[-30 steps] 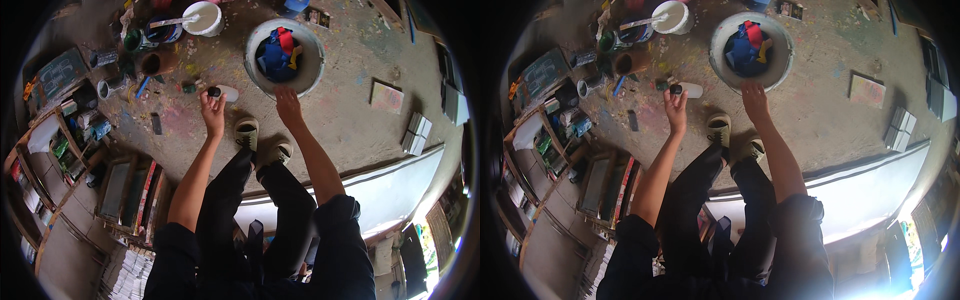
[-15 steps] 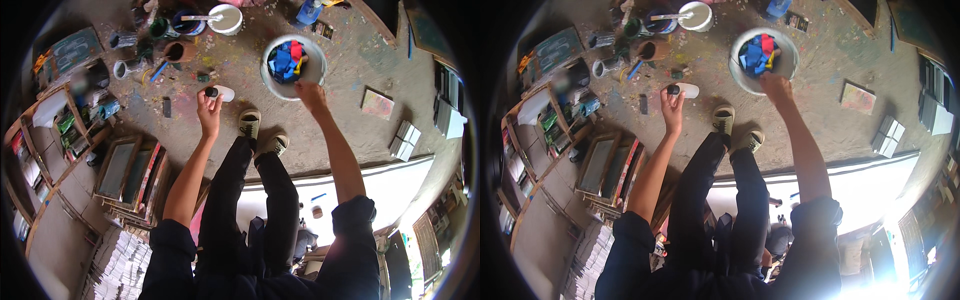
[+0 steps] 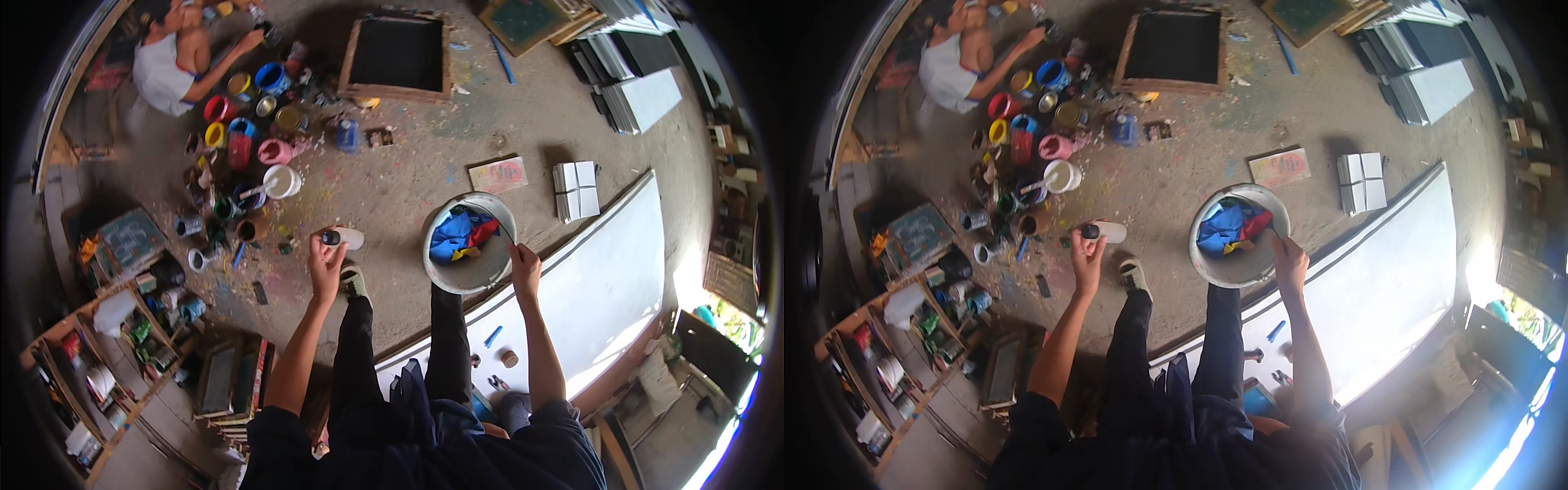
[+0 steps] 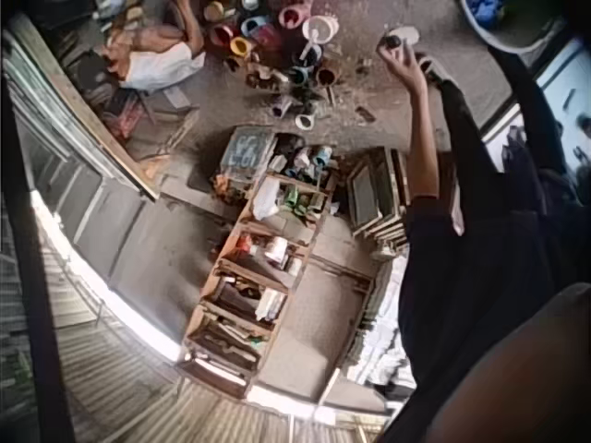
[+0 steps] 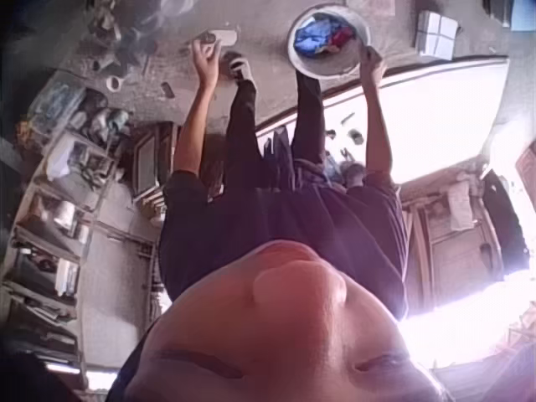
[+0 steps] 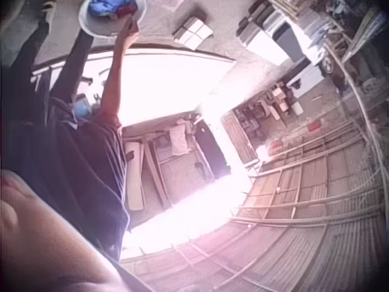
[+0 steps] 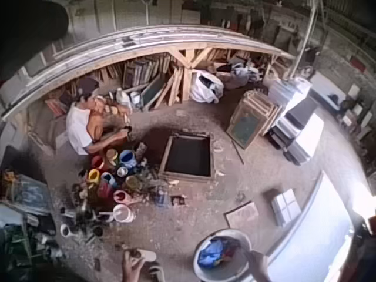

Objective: The person retrieves a green printing frame and uses a blue cloth to wipe its surface and edges. They repeatedly rub the frame to remove residue, occasionally lifting it to inspect the progress before continuing the cleaning process.

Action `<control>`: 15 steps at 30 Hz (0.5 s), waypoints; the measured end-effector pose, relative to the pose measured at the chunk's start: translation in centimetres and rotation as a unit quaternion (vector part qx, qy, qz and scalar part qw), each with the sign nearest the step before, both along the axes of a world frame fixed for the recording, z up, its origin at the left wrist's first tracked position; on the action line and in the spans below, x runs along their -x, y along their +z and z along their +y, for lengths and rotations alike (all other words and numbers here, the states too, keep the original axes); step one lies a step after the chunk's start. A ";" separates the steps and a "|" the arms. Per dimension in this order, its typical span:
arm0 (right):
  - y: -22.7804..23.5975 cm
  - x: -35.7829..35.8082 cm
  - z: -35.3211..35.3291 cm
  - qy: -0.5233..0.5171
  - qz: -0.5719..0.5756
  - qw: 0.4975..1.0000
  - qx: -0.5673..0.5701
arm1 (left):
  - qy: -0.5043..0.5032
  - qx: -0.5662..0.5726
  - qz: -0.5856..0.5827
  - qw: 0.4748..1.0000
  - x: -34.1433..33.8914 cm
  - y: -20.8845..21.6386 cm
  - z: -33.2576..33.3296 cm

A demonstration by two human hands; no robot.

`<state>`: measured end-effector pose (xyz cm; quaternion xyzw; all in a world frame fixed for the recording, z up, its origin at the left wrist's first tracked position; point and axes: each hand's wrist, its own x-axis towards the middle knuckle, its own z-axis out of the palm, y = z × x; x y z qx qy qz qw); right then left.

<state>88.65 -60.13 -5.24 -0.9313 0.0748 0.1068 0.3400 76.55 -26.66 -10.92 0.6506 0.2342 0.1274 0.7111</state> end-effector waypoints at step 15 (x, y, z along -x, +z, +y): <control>5.5 -15.2 -27.6 -0.098 -0.053 0.985 -0.130 | -0.101 -0.015 -0.032 0.994 -26.1 5.7 -31.8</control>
